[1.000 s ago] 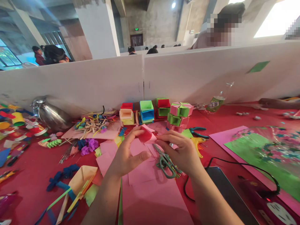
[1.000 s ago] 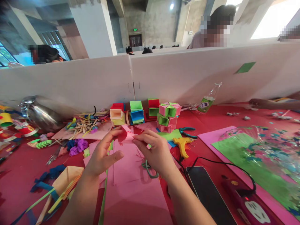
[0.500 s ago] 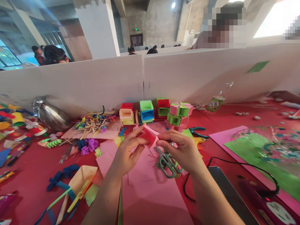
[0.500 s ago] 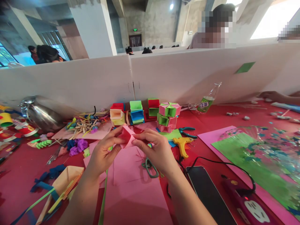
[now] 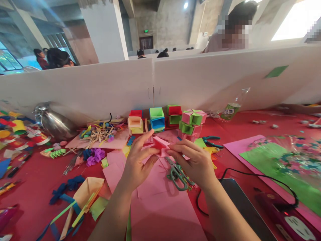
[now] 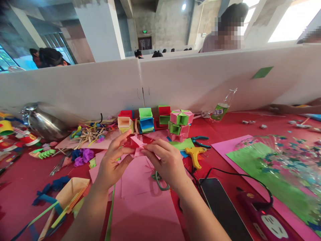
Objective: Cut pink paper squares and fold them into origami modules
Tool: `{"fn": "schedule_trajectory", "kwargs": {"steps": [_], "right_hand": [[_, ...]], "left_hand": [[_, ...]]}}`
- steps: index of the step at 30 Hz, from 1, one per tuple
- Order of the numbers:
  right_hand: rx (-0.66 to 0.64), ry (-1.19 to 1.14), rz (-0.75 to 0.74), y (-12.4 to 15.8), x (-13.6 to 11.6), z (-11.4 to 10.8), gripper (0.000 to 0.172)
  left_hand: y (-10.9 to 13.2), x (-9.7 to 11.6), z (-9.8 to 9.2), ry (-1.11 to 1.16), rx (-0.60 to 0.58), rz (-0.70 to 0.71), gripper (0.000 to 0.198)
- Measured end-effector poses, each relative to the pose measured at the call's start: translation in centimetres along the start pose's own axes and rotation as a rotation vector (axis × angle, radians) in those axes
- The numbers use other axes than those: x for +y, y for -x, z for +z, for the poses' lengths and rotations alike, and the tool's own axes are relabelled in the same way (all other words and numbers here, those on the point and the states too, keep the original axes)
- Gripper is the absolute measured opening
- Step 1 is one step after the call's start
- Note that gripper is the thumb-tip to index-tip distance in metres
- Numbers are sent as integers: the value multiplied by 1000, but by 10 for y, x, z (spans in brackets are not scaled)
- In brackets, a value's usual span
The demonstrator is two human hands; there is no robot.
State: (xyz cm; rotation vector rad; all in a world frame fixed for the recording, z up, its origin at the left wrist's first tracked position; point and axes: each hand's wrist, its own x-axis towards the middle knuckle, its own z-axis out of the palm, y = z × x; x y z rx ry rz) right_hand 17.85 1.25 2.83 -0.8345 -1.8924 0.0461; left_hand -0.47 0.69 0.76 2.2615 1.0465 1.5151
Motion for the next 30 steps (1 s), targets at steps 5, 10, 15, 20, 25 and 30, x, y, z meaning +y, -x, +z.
{"fn": "schedule_trajectory", "kwargs": {"steps": [5, 10, 15, 20, 25, 30], "right_hand": [[-54, -91, 20, -1, 0, -2, 6], [-179, -229, 119, -2, -1, -6, 9], [-191, -247, 153, -3, -1, -6, 11], [-187, -226, 131, -2, 1, -4, 13], [-180, -209, 151, -2, 1, -4, 11], [-145, -229, 197, -2, -5, -5, 8]], "left_hand": [[-1, 2, -1, 115, -5, 6, 10], [-1, -1, 0, 195, 44, -49, 7], [-1, -1, -1, 173, 55, -74, 6], [-1, 0, -2, 139, 30, -35, 6], [-1, 0, -3, 145, -6, -4, 8], [-1, -1, -1, 163, 54, -47, 9]]}}
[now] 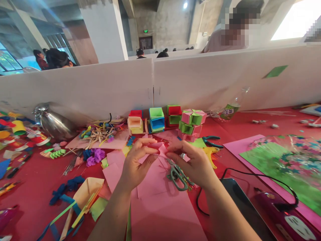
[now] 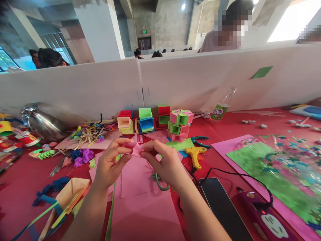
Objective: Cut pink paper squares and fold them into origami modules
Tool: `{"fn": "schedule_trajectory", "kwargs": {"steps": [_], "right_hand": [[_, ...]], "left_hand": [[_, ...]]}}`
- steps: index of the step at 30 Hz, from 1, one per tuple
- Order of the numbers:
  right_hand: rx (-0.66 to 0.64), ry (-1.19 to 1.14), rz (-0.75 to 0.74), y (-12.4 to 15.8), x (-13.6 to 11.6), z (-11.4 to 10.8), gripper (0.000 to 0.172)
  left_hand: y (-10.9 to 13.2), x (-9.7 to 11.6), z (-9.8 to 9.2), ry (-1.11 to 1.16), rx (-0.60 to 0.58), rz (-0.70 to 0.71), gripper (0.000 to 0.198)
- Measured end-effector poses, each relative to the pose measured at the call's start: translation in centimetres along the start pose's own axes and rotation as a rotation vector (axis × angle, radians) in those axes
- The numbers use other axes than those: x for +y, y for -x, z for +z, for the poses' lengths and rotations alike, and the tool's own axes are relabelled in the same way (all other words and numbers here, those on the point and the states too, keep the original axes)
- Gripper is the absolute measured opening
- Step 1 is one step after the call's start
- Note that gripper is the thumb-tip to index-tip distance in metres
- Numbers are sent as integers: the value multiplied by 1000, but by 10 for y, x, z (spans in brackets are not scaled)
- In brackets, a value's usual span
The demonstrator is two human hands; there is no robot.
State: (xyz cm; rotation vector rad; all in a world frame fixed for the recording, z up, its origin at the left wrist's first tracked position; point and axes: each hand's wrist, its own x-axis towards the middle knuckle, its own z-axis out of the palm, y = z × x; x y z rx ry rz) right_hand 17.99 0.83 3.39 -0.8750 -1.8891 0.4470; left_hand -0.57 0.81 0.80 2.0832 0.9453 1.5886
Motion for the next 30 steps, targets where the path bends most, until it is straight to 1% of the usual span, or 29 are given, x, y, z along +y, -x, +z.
{"fn": "schedule_trajectory", "kwargs": {"steps": [4, 7, 10, 12, 15, 19, 20, 22, 24, 27, 28, 30], "right_hand": [[-23, 3, -99, -1, -3, 1, 5], [40, 46, -173, -1, -2, 4, 6], [101, 92, -216, -1, -1, 8, 10], [117, 102, -227, -1, -1, 9, 12], [133, 95, -246, 0, -2, 11, 14], [180, 94, -254, 1, -2, 14, 18], [191, 92, -254, 1, -2, 15, 19], [201, 78, -251, 2, -1, 16, 20], [198, 64, -249, 2, -1, 16, 20], [191, 59, -242, 1, -2, 16, 20], [189, 56, -240, 1, -2, 17, 19], [192, 49, -223, 0, -3, 17, 17]], "left_hand": [[0, -2, 3, 50, 84, -25, 14], [1, -2, 4, 91, 122, -43, 14], [2, -1, 6, 143, 109, -66, 11], [3, 0, 6, 162, 95, -79, 8], [3, 2, 8, 140, 73, -82, 5], [4, 4, 13, 127, 68, -80, 7], [4, 5, 14, 160, 68, -89, 9], [5, 6, 16, 248, 74, -93, 21], [5, 7, 17, 270, 52, -63, 29], [3, 9, 15, 159, -11, -23, 22], [3, 9, 15, 130, -17, -30, 18], [2, 9, 14, 123, 11, -48, 15]]}}
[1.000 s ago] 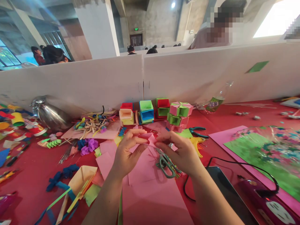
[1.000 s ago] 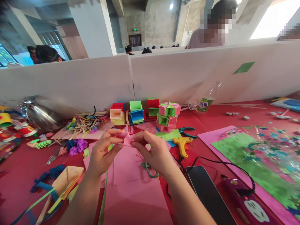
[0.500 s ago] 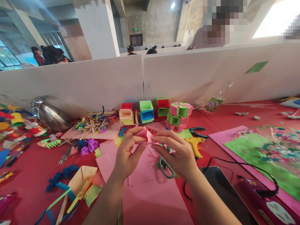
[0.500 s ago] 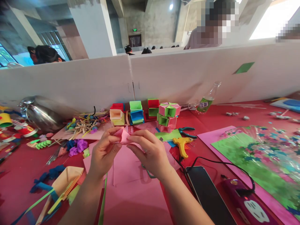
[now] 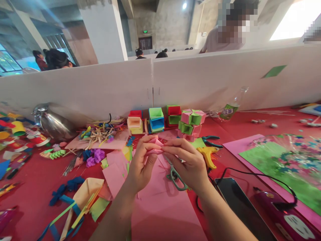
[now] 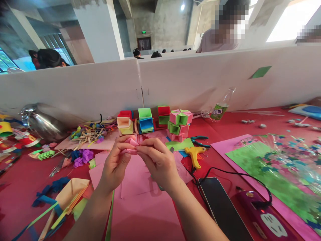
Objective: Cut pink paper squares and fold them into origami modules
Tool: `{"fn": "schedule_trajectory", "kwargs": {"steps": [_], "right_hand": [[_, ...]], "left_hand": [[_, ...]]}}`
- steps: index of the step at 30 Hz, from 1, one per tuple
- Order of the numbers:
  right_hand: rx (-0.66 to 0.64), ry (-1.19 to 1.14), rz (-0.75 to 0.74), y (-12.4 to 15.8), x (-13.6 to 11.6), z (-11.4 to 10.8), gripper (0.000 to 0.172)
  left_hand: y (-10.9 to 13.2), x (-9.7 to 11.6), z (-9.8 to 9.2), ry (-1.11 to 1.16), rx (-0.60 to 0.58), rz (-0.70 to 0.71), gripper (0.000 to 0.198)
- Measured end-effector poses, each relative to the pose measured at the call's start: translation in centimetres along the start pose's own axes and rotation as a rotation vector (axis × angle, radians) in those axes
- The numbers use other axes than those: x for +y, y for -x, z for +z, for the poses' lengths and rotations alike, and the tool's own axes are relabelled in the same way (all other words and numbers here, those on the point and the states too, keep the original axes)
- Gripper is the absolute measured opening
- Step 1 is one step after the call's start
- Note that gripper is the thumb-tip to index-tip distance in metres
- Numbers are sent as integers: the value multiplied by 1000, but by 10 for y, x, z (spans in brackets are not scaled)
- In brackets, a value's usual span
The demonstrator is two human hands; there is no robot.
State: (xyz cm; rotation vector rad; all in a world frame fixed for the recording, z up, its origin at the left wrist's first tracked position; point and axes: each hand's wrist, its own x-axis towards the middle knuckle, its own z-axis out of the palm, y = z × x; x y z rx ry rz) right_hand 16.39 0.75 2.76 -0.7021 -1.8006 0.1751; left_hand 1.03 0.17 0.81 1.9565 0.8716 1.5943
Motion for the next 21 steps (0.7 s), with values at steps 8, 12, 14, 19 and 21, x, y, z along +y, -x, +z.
{"fn": "schedule_trajectory", "kwargs": {"steps": [8, 12, 14, 19, 21], "right_hand": [[35, 39, 41, 1, -2, 1, 9], [63, 101, 13, 2, -3, 1, 11], [59, 134, -6, 2, -3, 2, 11], [48, 190, -20, 2, -1, 3, 11], [47, 170, 4, 2, -1, 3, 12]], "left_hand": [[0, -2, 3, 51, 155, -66, 14], [1, -3, 4, 48, 179, -53, 14], [2, -2, 5, 43, 182, -49, 14], [4, 0, 6, -85, 179, 46, 12], [4, 1, 6, -133, 176, 82, 12]]}}
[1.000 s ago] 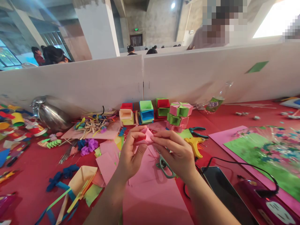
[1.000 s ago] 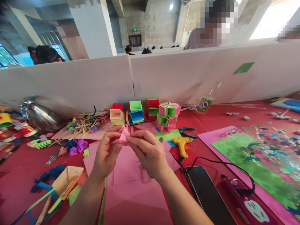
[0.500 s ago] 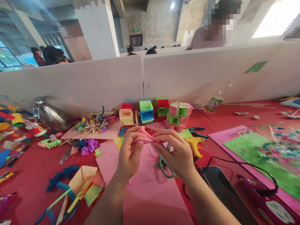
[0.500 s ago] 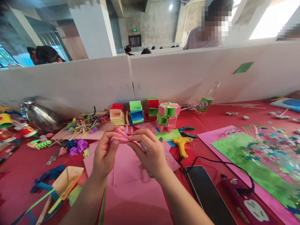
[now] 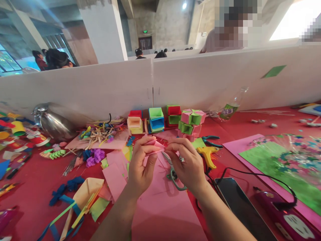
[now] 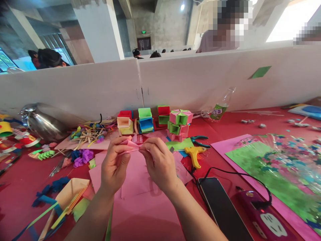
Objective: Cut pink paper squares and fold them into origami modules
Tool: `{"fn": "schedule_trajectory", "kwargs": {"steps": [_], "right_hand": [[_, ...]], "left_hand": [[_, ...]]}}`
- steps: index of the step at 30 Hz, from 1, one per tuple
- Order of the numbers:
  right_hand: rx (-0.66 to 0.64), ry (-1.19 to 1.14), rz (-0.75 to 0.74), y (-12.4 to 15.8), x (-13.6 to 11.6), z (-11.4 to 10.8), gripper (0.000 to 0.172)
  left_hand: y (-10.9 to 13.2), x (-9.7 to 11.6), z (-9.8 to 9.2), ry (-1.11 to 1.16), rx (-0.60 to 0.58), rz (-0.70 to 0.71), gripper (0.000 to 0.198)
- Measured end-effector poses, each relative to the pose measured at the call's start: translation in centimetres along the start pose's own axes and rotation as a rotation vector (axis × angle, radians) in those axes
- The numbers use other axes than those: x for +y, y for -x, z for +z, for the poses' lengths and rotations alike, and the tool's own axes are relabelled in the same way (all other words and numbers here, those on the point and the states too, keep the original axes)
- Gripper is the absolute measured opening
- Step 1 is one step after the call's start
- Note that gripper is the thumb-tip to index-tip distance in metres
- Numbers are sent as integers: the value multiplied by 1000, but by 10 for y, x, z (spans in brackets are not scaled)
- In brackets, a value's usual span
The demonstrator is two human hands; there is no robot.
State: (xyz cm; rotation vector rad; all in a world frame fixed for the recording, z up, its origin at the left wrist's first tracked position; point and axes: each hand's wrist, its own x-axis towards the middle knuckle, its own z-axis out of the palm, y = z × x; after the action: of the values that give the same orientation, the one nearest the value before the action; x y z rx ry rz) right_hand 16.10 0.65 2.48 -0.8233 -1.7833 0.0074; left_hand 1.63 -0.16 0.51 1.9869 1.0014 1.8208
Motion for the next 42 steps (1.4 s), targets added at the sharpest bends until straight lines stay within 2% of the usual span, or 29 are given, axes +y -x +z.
{"fn": "schedule_trajectory", "kwargs": {"steps": [7, 14, 21, 24, 27, 31, 34, 37, 40, 42], "right_hand": [[24, -211, 222, -3, -1, -3, 5], [-53, -245, 244, -7, -1, -9, 7], [-116, -266, 256, -7, 0, -15, 8], [-126, -285, 272, -6, 1, -14, 9], [-124, -318, 306, -4, 1, -11, 7], [-122, -347, 325, -3, -1, -8, 5], [-128, -338, 323, -3, -1, -10, 11], [-161, -334, 318, -4, -1, -12, 11], [-185, -336, 319, -5, -2, -12, 11], [-191, -336, 334, -5, -2, -11, 10]], "left_hand": [[0, -2, -1, 88, 59, -59, 10], [1, -2, -2, 160, 41, -117, 9], [-4, -5, -10, 166, -13, -169, 7], [-5, -6, -11, 181, 1, -202, 9], [-4, -5, -8, 231, 24, -253, 7], [-1, -2, -4, 323, -10, -323, 6], [-1, -1, -4, 403, 6, -452, 19], [-2, 0, -8, 404, -76, -517, 28], [-4, -1, -12, 325, -209, -533, 19], [-4, -2, -13, 282, -201, -532, 15]]}}
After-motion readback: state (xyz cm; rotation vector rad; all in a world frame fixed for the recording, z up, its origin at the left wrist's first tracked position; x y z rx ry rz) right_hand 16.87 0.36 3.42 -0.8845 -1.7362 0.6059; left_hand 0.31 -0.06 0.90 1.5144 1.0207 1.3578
